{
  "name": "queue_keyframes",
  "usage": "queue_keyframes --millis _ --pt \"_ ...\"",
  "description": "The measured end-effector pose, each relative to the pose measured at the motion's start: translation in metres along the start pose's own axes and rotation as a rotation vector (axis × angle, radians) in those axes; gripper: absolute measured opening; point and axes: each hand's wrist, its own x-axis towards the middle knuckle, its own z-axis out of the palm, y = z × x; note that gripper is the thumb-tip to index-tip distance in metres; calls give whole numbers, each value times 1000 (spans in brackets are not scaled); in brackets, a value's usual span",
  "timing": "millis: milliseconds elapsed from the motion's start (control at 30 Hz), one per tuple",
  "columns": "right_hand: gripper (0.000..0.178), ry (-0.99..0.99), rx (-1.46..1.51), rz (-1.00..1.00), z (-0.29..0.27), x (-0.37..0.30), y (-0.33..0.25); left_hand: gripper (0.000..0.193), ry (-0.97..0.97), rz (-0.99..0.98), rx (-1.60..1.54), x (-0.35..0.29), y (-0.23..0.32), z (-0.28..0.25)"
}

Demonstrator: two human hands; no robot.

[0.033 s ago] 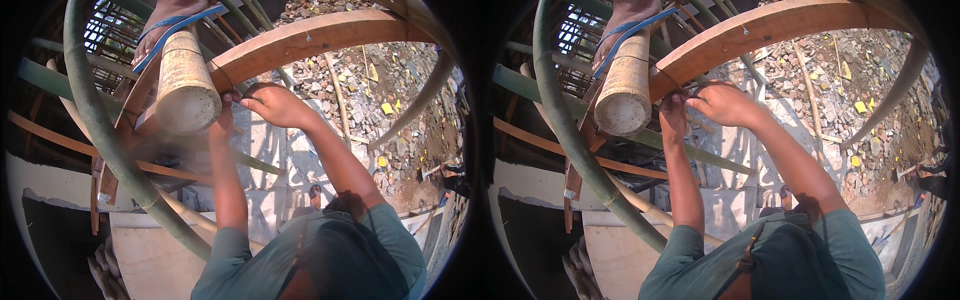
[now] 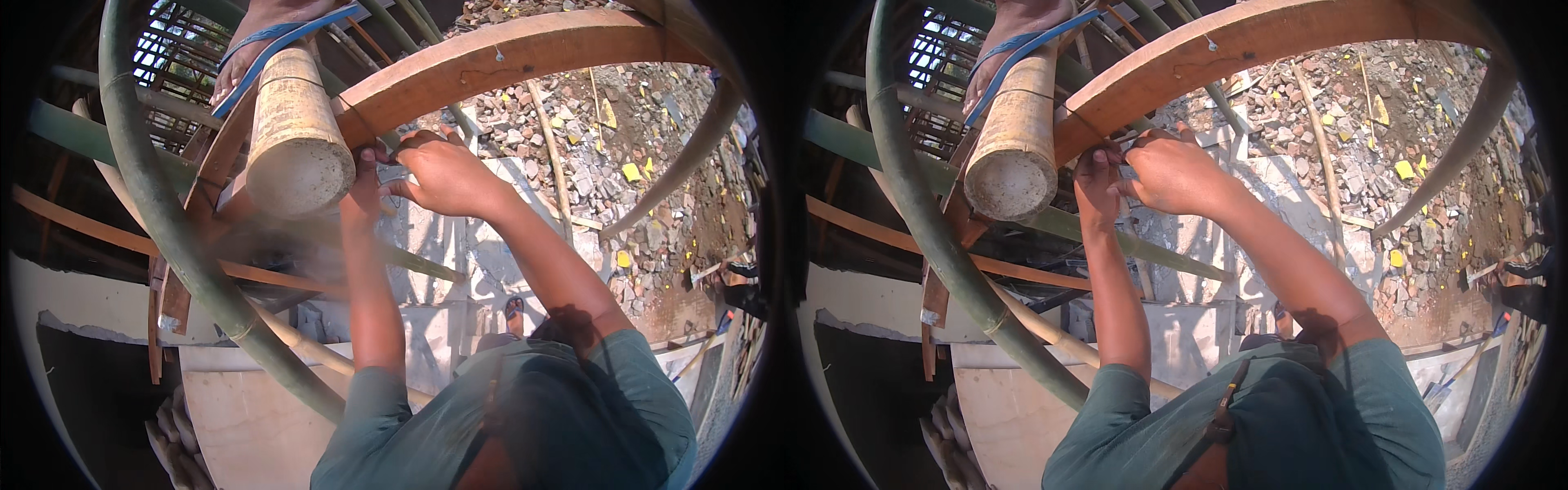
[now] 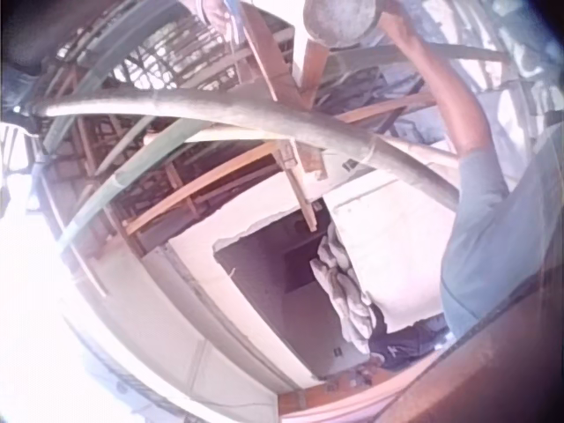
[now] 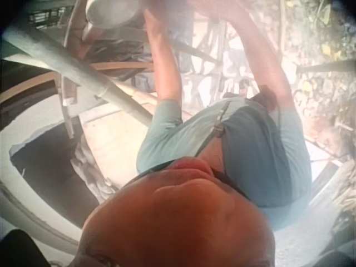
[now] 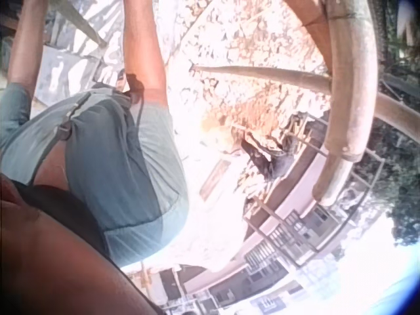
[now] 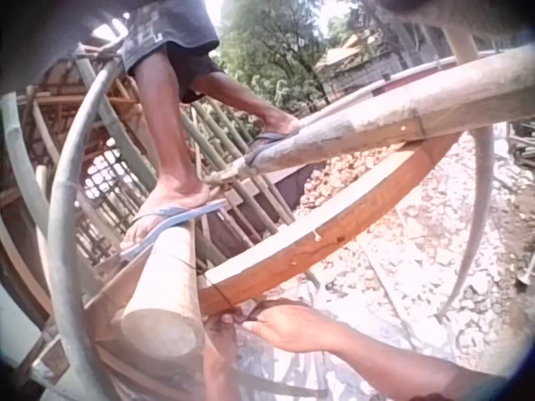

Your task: The person positions bamboo poles into a wooden frame and secures them using wire and pliers. They repeatedly adjust the poles and tighten the wire connections to stabilize the structure.

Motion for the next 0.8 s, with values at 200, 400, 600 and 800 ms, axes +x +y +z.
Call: queue_keyframes --millis 200,400,600,800 --pt "30 -106 121 106 20 21 -12 24 -38 -11 -78 7 17 3" --pt "37 -82 603 323 10 29 -13 22 111 52 -7 8 11 2" --pt "43 -18 1110 408 13 28 -24 23 141 75 79 17 3 -11" --pt "38 28 1033 446 6 23 -45 19 242 22 315 29 9 -8"
